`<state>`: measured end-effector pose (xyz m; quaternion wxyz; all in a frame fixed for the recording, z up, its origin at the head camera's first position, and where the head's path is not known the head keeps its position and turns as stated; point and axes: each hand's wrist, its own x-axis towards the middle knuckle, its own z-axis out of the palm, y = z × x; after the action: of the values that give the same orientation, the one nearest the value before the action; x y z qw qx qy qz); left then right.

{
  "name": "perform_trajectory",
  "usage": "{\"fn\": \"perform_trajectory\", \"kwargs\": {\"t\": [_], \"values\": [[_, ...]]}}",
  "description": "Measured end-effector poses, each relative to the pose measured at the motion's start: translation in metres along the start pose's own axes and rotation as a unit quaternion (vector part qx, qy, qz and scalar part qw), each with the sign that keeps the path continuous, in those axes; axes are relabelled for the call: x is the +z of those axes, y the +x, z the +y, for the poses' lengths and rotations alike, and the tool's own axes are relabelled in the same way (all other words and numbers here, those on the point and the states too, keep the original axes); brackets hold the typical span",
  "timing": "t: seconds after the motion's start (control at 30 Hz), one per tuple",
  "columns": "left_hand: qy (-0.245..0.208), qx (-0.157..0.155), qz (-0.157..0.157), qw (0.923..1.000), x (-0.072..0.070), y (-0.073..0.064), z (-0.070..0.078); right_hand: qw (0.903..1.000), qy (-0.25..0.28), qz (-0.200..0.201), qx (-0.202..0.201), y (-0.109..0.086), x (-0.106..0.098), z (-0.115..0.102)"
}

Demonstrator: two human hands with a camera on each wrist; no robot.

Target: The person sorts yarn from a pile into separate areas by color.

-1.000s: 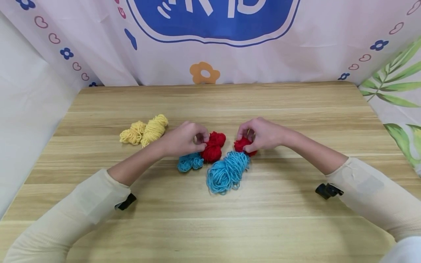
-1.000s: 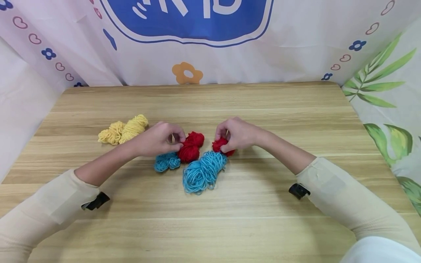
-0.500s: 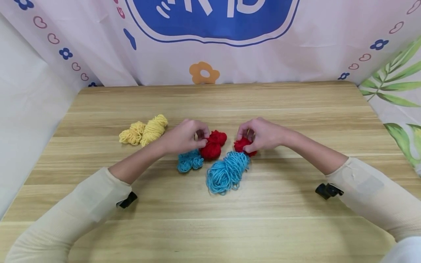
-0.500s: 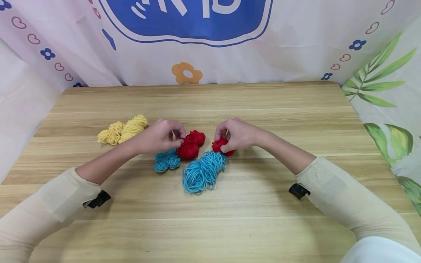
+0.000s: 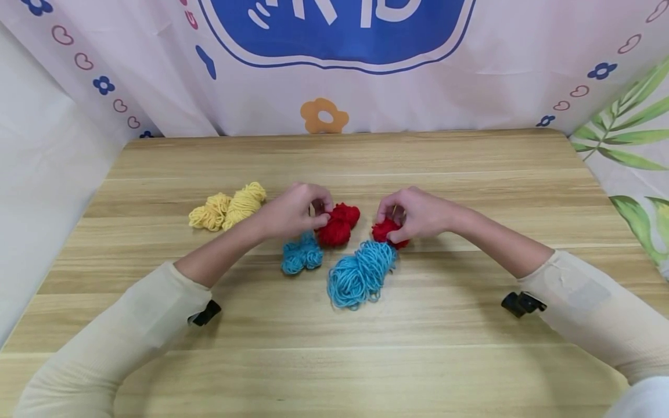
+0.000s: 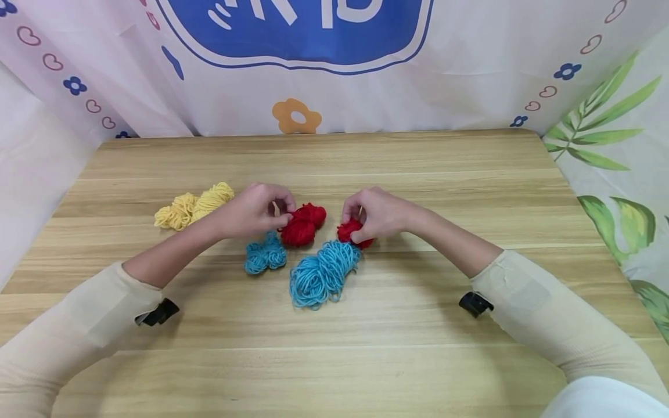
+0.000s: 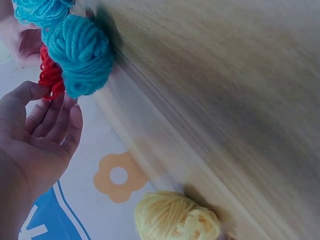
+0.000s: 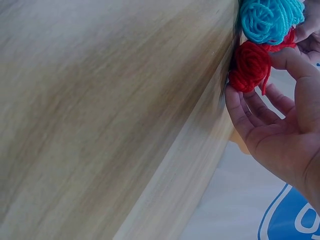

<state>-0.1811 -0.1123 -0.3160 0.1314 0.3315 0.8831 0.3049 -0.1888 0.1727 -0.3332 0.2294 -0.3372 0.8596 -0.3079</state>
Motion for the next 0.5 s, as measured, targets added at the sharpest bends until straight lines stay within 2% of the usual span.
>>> {"fn": "perform_trajectory", "kwargs": {"t": [0.5], "values": [[-0.019, -0.015, 0.018, 0.9995, -0.0051, 0.0082, -0.0038, 1.0000, -0.001, 0.000, 0.004, -0.0001, 0.0000, -0.0002]]}}
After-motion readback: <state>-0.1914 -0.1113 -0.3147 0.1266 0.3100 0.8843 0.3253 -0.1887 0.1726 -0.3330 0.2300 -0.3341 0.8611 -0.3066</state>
